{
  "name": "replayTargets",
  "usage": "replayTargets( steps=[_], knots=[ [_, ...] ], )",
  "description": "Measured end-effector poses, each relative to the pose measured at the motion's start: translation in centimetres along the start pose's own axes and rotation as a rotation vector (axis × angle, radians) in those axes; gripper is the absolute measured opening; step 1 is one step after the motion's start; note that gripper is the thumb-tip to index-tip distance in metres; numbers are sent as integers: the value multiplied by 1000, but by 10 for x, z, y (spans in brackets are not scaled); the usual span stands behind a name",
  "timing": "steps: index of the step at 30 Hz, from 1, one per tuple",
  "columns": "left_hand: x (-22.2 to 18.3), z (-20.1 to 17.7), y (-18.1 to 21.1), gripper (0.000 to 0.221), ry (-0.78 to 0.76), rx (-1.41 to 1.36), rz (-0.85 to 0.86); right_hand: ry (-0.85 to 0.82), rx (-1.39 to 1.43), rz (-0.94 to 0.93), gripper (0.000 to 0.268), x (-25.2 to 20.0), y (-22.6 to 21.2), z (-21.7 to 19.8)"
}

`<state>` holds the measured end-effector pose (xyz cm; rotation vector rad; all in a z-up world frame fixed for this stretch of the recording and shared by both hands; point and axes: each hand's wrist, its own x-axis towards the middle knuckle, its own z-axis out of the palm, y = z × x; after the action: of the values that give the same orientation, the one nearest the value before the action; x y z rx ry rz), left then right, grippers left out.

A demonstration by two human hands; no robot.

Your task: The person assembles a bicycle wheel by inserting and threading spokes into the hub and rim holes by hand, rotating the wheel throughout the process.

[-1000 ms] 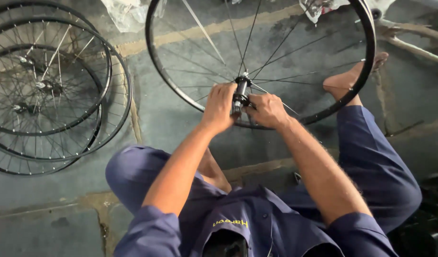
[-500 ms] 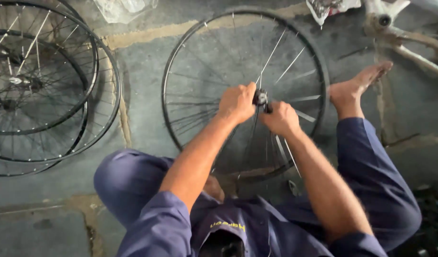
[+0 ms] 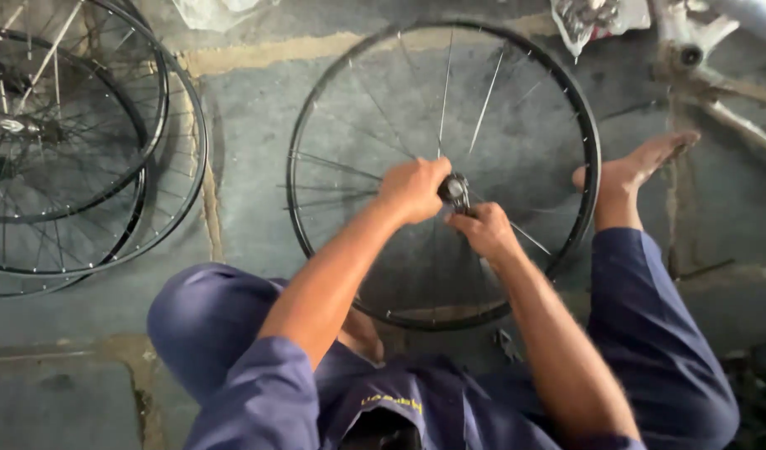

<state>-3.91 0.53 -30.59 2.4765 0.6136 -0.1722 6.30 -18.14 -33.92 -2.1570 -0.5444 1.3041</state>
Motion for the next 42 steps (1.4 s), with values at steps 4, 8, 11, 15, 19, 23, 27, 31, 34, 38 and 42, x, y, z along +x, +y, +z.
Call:
replayTargets(
  steps=[4, 8, 11, 15, 19, 23, 27, 31, 34, 38, 42],
  knots=[
    [24, 15, -31, 17, 196, 117, 152, 112, -486, -196, 42, 39, 3, 17],
    [54, 35, -76, 15, -23, 190, 153, 349, -726, -477, 42, 12, 72, 37],
    [59, 46, -91, 17, 158, 307, 280, 439, -792, -490, 43, 28, 79, 34],
    [77, 62, -116, 15, 184, 357, 297, 366, -791, -301, 39, 26, 91, 25],
    [85, 75, -120, 12, 170, 483, 353, 354, -768, -245, 35, 38, 99, 32],
    [88, 83, -128, 9, 263, 542, 379, 236, -751, -170, 35, 47, 110, 49],
    [99, 85, -133, 10, 256, 557, 386, 239, -712, -236, 33, 38, 122, 69],
    [107, 90, -133, 10, 282, 576, 398, 230, -668, -281, 35, 33, 138, 111],
    [110, 82, -127, 12, 173, 608, 372, 247, -592, -361, 43, 30, 143, 150],
    [101, 55, -101, 32, 494, 655, 369, 234, -400, -324, 53, 21, 123, 173],
    [53, 44, -85, 49, 660, 225, 183, 184, -411, -200, 72, 3, 71, 151]
  ],
)
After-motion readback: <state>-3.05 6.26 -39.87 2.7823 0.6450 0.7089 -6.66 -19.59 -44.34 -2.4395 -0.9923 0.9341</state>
